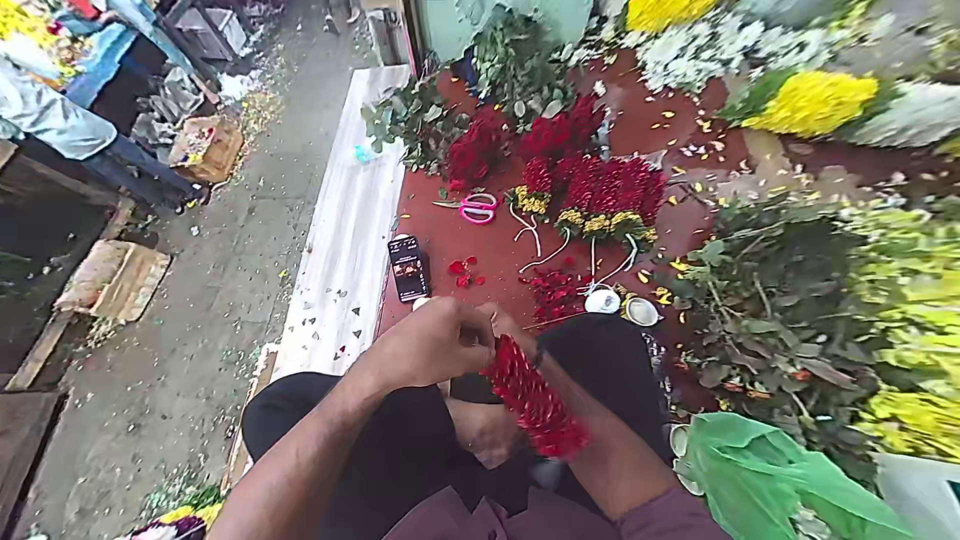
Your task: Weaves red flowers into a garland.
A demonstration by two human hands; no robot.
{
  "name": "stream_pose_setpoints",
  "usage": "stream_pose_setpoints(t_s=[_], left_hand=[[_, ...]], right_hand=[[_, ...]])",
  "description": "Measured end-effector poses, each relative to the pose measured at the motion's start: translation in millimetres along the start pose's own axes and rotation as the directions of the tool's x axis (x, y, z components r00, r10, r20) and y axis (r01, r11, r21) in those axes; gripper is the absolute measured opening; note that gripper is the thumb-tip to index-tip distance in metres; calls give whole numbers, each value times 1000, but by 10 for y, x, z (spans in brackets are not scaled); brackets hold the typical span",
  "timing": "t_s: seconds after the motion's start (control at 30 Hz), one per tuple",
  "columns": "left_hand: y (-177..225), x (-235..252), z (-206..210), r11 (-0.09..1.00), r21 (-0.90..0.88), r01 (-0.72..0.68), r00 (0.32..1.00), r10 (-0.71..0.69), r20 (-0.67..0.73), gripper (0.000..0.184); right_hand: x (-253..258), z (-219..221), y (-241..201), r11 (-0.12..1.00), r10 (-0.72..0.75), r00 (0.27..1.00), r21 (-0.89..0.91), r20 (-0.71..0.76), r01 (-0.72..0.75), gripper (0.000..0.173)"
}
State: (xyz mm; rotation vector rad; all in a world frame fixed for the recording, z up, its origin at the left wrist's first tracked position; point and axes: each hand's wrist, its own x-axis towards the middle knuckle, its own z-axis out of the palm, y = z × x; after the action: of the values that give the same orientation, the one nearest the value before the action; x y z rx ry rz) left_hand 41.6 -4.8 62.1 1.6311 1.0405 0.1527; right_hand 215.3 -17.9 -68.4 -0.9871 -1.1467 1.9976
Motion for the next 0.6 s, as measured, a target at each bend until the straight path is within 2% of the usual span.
stream_pose_setpoints(t_s=[0.03,0.07,0.1,0.17,0.23,0.3,0.4,0.53,0.6], left_hand=[[3,77,-3,999,-32,15,996,-18,-92,11],[-20,144,-2,998,-30,46,979,-51,-196,11],[-60,191,1,996,-8,90,950,-88,-299,12],[-225,249,-5,985,40,170,872,-131,-471,14],[-454,224,-46,965,61,255,832,-187,-522,14],[-698,130,-112,944,31,329,840,-277,-467,13],[-969,-92,-153,917,-13,399,879,-386,-280,14],[-1072,-319,-17,927,-26,373,918,-373,-133,16],[-1096,-392,49,931,-37,364,922,-366,-130,16]], right_hand=[[-105,69,-72,997,79,994,15,-76,-78,13],[-147,80,-47,997,26,999,78,-44,-22,11],[-116,20,71,979,-111,990,184,86,94,12],[16,-99,190,946,-265,919,265,291,189,12],[53,-187,149,944,-303,904,226,302,241,12],[61,-311,72,965,-260,942,95,212,245,11],[108,-495,53,979,-156,977,-105,144,172,10],[166,-602,52,962,97,973,-271,211,-37,14],[304,-695,123,899,200,972,-417,123,-132,17]])
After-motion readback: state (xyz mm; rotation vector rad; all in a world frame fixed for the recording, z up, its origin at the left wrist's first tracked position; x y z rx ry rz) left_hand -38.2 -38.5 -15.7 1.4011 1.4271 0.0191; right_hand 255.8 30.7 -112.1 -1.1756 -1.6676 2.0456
